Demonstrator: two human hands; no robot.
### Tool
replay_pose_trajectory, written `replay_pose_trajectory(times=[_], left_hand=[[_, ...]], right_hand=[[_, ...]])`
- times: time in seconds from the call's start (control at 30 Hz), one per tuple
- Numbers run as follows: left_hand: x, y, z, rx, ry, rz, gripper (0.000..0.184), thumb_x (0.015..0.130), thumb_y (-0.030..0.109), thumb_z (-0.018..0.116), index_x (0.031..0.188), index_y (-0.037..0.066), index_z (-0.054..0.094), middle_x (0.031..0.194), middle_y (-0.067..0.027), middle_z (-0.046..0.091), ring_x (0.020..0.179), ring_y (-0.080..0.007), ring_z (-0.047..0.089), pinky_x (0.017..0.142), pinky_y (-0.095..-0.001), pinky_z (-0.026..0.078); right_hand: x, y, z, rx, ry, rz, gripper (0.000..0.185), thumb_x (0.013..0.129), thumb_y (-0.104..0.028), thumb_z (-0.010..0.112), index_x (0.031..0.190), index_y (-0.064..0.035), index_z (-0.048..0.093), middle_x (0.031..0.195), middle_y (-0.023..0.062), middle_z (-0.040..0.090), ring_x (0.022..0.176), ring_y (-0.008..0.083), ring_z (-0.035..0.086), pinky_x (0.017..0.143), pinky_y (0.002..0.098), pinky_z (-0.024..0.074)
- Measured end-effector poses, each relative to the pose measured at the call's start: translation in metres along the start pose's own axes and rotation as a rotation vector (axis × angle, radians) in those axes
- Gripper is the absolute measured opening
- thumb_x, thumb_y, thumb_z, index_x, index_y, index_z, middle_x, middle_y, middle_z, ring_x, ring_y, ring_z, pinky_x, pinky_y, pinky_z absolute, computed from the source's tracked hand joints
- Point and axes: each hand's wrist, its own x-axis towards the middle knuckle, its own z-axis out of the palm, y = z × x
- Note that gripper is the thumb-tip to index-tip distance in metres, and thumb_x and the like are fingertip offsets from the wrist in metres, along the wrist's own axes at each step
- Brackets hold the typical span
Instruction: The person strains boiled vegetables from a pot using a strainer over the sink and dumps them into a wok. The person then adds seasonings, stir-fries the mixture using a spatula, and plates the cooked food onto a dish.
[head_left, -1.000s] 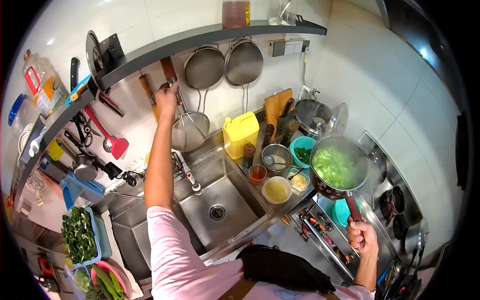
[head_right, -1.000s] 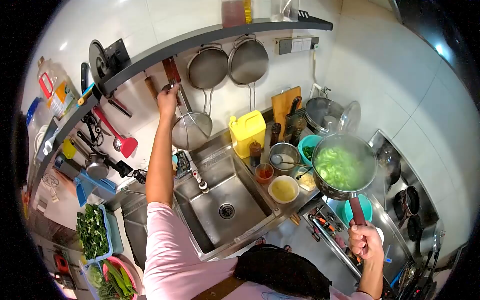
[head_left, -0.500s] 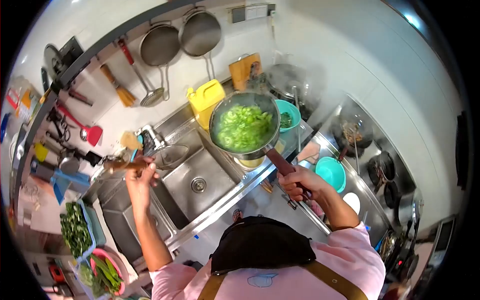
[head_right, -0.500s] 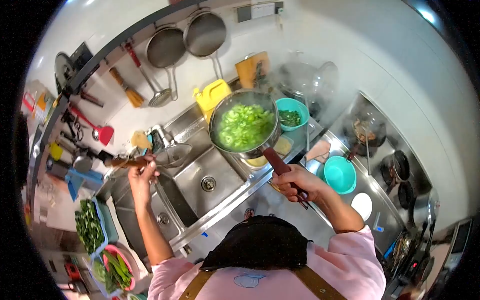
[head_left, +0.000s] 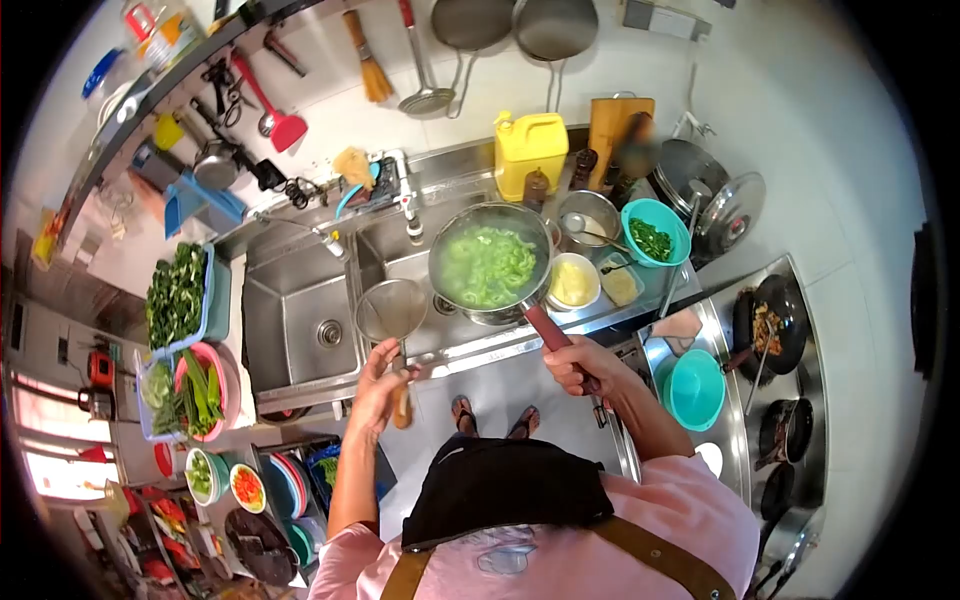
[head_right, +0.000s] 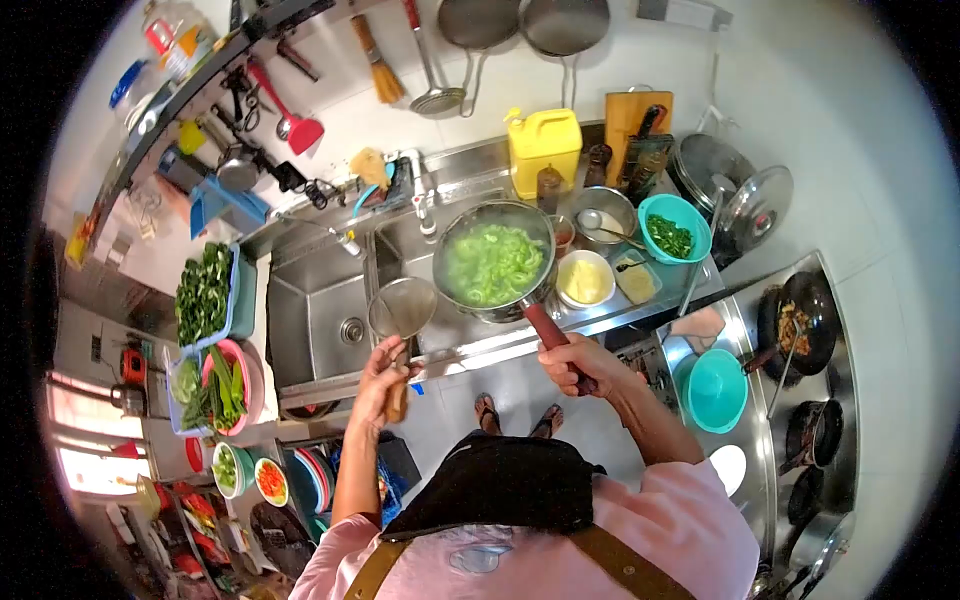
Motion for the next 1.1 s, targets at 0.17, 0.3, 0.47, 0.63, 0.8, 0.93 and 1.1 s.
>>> replay_pose_trajectory(times=[0.17,0.3,0.47,0.63,0.8,0.93,1.1], left_hand=[[0.002,-0.064,-0.049,-0.255,0.165,-0.072,0.087,0.079,-0.015,0.051,0.155,0.002,0.011,0.132,-0.0371,0.048,0.111,-0.0369,0.064,0.097,-0.0378,0.054],[0.005,-0.087,-0.071,-0.366,0.212,-0.153,0.065,0.083,-0.011,0.050,0.145,-0.007,0.031,0.121,-0.0291,0.060,0.106,-0.0325,0.067,0.091,-0.0350,0.057],[0.009,-0.102,-0.099,-0.334,0.087,-0.266,0.036,0.087,-0.004,0.053,0.123,-0.004,0.055,0.117,-0.0166,0.067,0.086,-0.0213,0.065,0.073,-0.0290,0.058],[0.021,-0.099,-0.104,-0.377,0.109,-0.377,0.023,0.090,0.003,0.058,0.113,0.002,0.057,0.099,-0.0088,0.066,0.072,-0.0140,0.058,0.055,-0.0259,0.049],[0.044,-0.127,-0.111,-0.251,0.005,-0.324,0.016,0.093,0.012,0.064,0.101,0.002,0.056,0.090,-0.0090,0.065,0.064,-0.0124,0.057,0.051,-0.0266,0.049],[0.059,-0.137,-0.110,-0.255,-0.066,-0.345,0.018,0.093,0.012,0.064,0.102,-0.003,0.059,0.089,-0.0094,0.065,0.065,-0.0131,0.057,0.052,-0.0270,0.050],[0.070,-0.136,-0.094,-0.259,-0.090,-0.381,0.020,0.093,0.020,0.067,0.095,0.001,0.066,0.069,-0.0024,0.058,0.055,-0.0109,0.052,0.049,-0.0237,0.045]], right_hand=[[0.056,0.025,0.016,-0.078,0.018,-0.074,0.018,0.091,-0.017,0.065,0.090,-0.0109,0.049,0.060,-0.0053,0.042,0.046,0.0057,0.039,0.039,0.0251,0.0331],[0.050,0.034,0.032,-0.097,0.046,-0.005,0.016,0.092,-0.017,0.064,0.089,-0.0105,0.050,0.059,-0.0058,0.040,0.044,0.0051,0.036,0.039,0.0248,0.0326],[0.065,0.038,0.039,-0.068,0.134,-0.057,0.014,0.090,-0.014,0.064,0.090,-0.0125,0.050,0.059,-0.0071,0.038,0.044,0.0049,0.033,0.040,0.0248,0.0253],[0.079,0.036,0.061,-0.116,0.238,-0.008,0.018,0.088,-0.011,0.065,0.085,-0.0133,0.048,0.060,-0.0066,0.041,0.044,0.0051,0.035,0.040,0.0239,0.0265],[0.088,0.034,0.066,-0.240,0.354,0.012,0.019,0.089,-0.011,0.063,0.081,-0.0126,0.047,0.060,-0.0041,0.042,0.043,0.0065,0.038,0.038,0.0249,0.0290],[0.093,0.029,0.074,-0.310,0.416,0.017,0.023,0.089,-0.010,0.063,0.073,-0.0099,0.047,0.056,-0.0013,0.043,0.041,0.0088,0.038,0.036,0.0263,0.0308],[0.104,0.034,0.083,-0.580,0.502,0.010,0.025,0.087,-0.009,0.063,0.068,-0.0078,0.047,0.050,0.0012,0.045,0.038,0.0106,0.040,0.035,0.0281,0.0312]])
